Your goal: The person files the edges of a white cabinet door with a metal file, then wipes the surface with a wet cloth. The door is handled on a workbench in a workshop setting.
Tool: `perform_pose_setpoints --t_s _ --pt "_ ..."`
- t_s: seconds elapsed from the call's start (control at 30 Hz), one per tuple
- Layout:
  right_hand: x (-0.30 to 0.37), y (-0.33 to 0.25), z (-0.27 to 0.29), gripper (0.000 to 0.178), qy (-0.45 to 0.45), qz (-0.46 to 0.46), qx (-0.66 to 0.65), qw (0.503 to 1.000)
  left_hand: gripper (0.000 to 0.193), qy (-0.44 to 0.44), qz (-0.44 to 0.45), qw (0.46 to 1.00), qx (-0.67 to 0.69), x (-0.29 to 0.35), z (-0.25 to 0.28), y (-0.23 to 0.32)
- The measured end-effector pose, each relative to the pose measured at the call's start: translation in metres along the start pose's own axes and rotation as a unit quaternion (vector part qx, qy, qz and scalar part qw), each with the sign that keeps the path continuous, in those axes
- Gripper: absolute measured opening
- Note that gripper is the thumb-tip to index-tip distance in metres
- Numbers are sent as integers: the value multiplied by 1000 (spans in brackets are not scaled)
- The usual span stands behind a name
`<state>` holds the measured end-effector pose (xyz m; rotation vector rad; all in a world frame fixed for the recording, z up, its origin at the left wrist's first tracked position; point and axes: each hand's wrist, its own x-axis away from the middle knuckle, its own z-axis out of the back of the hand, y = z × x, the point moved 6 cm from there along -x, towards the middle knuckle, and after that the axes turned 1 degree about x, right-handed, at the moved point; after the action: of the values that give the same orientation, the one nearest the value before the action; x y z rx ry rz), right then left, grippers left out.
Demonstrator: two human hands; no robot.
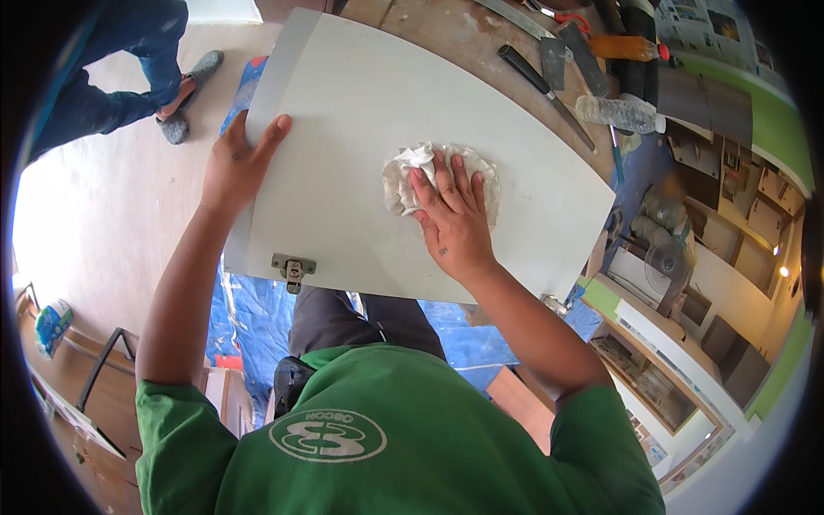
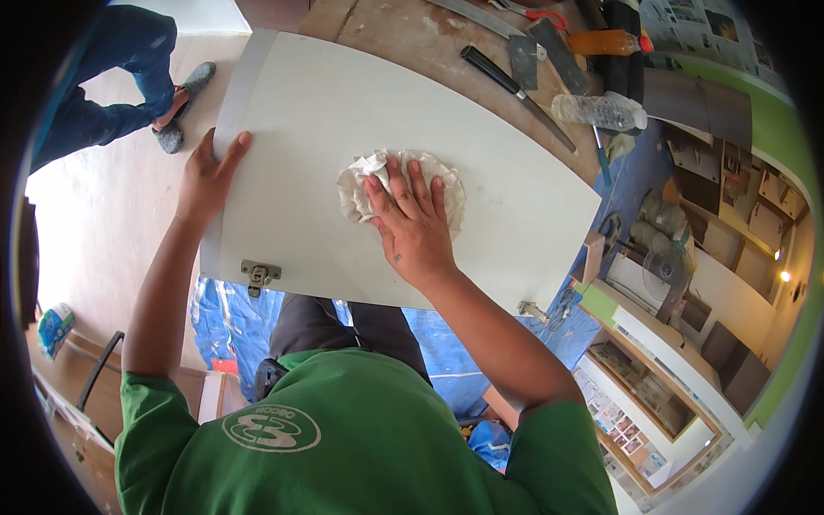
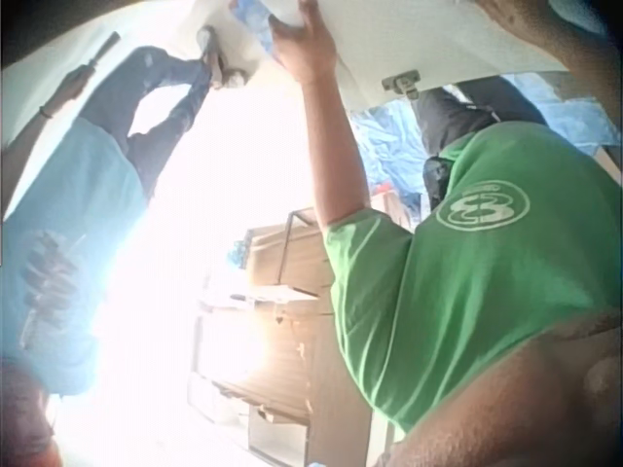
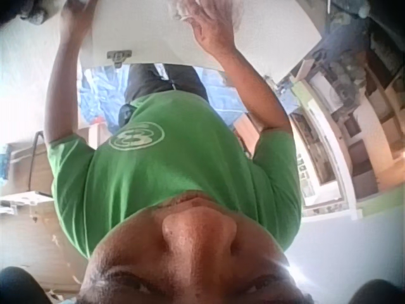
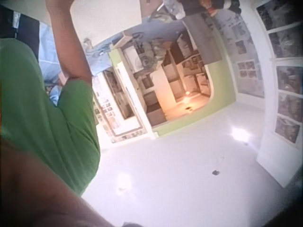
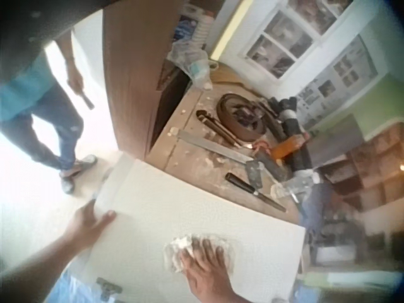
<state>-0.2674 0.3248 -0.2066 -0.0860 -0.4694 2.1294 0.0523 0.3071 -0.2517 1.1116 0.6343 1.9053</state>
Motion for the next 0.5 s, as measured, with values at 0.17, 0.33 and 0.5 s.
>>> perform_pose_setpoints --t_s 0.17,0.33,0.5 --pt "-86 49 24 58 69 28 72 995 83 10 -8 999 -30 -2 0 0" --pt "-110 66 37 60 71 49 104 991 83 27 -23 999 -41 0 0 5" --pt "-68 53 39 63 -43 40 86 995 83 22 -19 999 -19 2 2 1"
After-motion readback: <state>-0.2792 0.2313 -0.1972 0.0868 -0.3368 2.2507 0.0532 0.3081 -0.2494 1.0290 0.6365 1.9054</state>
